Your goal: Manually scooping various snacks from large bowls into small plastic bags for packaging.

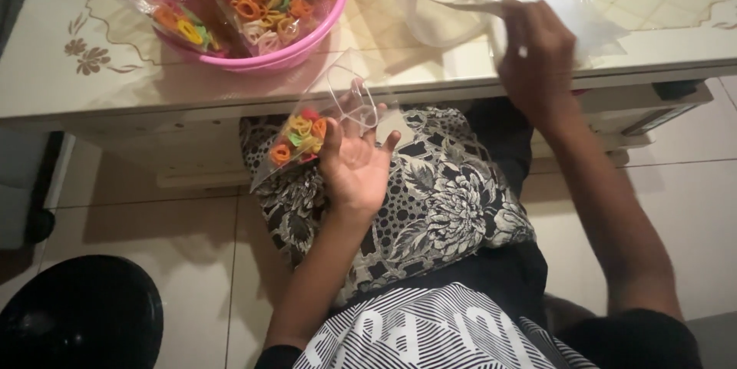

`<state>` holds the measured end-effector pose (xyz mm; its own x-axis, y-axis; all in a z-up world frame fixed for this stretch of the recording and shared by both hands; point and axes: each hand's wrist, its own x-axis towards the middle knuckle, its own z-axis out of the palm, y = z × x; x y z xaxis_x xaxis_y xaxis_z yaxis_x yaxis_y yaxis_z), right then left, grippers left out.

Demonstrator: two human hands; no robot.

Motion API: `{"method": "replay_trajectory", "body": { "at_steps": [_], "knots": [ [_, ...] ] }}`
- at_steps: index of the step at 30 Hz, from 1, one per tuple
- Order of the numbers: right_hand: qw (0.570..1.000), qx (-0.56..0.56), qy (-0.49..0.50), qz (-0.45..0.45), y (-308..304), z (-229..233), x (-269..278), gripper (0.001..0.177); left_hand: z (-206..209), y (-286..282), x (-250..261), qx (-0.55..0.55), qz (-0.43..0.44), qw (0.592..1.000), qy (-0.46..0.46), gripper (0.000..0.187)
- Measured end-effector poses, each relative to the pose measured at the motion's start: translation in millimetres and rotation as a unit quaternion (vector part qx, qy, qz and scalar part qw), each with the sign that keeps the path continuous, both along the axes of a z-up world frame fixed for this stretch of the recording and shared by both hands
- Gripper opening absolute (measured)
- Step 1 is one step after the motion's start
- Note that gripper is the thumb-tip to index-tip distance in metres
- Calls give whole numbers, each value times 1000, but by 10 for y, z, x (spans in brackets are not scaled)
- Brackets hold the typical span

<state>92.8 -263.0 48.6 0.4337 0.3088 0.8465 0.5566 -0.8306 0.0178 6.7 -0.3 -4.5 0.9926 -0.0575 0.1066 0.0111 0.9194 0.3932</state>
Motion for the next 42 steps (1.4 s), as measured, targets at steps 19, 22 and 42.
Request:
{"method": "replay_trajectory", "body": {
  "at_steps": [19,22,42],
  "knots": [
    [948,-307,-87,-1,352,209,-1439,20,42,-9,8,-12,13,1000,-11,57],
    [942,-324,-84,-8,154,161,-1297,13,97,4,5,5,-12,1000,-16,80],
    [973,-195,40,-118,-50,296,627,11,-106,-32,87,-28,-10,997,76,42]
  ]
}}
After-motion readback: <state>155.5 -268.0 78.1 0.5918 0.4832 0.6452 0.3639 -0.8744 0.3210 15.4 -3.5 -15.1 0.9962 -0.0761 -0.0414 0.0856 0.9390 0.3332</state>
